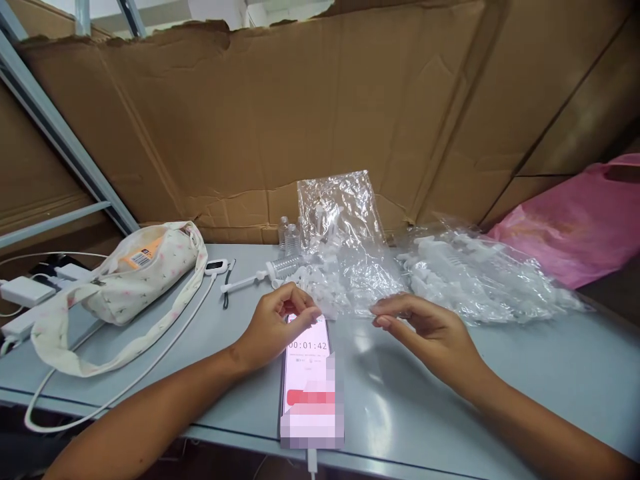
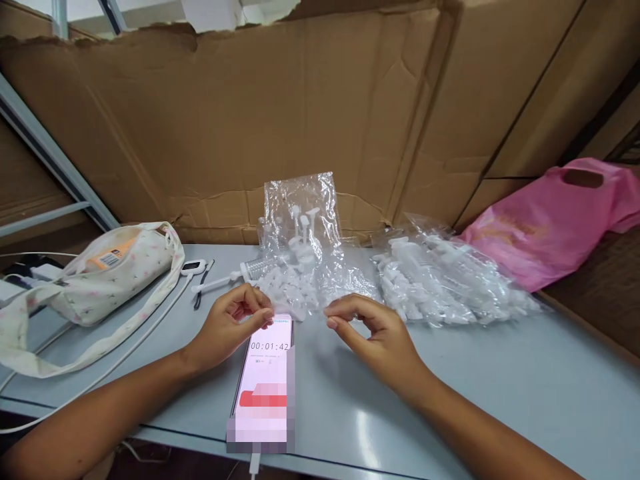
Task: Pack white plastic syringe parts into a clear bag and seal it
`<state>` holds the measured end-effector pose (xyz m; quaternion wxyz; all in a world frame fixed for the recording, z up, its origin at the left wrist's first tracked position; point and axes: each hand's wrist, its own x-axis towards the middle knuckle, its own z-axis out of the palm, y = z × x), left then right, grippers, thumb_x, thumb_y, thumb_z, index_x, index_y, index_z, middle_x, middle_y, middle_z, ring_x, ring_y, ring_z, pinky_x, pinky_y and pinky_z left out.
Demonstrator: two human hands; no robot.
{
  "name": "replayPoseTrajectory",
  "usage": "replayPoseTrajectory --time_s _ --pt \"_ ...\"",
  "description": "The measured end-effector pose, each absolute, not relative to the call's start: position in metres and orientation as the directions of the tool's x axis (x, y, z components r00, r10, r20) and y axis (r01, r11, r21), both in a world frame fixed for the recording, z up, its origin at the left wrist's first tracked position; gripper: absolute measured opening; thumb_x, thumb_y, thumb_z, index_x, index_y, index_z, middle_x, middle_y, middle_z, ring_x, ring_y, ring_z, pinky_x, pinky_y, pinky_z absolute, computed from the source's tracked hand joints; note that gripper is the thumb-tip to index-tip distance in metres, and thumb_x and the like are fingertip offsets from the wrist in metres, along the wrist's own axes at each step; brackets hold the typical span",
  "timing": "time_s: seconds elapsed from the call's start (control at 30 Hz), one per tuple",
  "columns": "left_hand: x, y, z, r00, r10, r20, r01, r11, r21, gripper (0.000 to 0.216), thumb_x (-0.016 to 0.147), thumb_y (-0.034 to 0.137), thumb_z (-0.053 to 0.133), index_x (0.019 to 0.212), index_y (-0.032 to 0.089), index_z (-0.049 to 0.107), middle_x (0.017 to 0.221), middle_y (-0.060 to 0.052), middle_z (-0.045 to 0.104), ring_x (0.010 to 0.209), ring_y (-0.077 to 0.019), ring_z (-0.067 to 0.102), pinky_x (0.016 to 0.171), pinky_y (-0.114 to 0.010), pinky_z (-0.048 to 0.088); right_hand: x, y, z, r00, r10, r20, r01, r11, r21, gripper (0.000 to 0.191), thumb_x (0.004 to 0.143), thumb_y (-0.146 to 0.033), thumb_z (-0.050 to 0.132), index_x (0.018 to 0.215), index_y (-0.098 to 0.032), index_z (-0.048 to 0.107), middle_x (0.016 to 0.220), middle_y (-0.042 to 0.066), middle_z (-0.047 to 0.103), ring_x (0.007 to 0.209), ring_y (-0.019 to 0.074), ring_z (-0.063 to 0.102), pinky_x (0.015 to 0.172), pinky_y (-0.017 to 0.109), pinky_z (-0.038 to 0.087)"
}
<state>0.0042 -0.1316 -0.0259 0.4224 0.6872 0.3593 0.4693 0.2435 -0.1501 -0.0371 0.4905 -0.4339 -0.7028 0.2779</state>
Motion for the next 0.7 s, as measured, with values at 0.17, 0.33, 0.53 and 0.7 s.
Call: replayPoseTrajectory --time_s 0.17,0.33,0.53,0.7 --pt "0.006 -0.134 -0.032 0.291 0.896 0.334 0.094 -0.374 0.923 0.019 0.079 0.025 0.066 0.077 0.018 0.048 0.075 0.001 0.056 0.066 -0.0095 0.055 0.064 -0.024 0.048 0.244 -0.150 -0.042 -0.220 0.909 0.354 0.134 0.388 -0.912 0.044 0.080 -0.038 0.069 0.120 -0.028 0.053 0.090 0.004 0.067 0.082 0.0191 0.068 0.077 0.035 0.056" --pt "0.005 -0.134 -0.037 0.382 0.860 0.338 0.046 -0.383 0.923 0.012 0.083 0.024 0.063 0.093 0.018 0.059 0.081 -0.001 0.059 0.070 -0.0101 0.057 0.065 -0.023 0.049 0.241 -0.149 -0.038 -0.221 0.940 0.259 0.123 0.291 -0.949 0.037 0.086 -0.037 0.062 0.121 -0.028 0.057 0.096 0.004 0.068 0.069 0.0147 0.069 0.074 0.034 0.058" --pt "0.005 -0.133 -0.039 0.542 0.805 0.242 -0.091 -0.230 0.969 0.056 0.077 0.029 0.072 0.127 0.031 0.046 0.116 -0.007 0.059 0.092 -0.0145 0.062 0.081 -0.030 0.052 0.237 -0.154 -0.043 -0.241 0.903 0.355 0.068 0.381 -0.922 0.026 0.088 -0.030 0.060 0.113 -0.028 0.063 0.093 0.003 0.071 0.070 0.0144 0.071 0.070 0.031 0.060" --pt "0.012 -0.141 -0.041 0.544 0.802 0.248 -0.067 -0.253 0.965 0.049 0.076 0.026 0.072 0.121 0.027 0.052 0.114 -0.007 0.061 0.095 -0.0156 0.064 0.090 -0.033 0.050 0.231 -0.164 -0.050 -0.283 0.861 0.422 0.142 0.473 -0.870 0.027 0.091 -0.024 0.054 0.117 -0.028 0.061 0.097 0.004 0.071 0.074 0.0146 0.072 0.071 0.031 0.060"
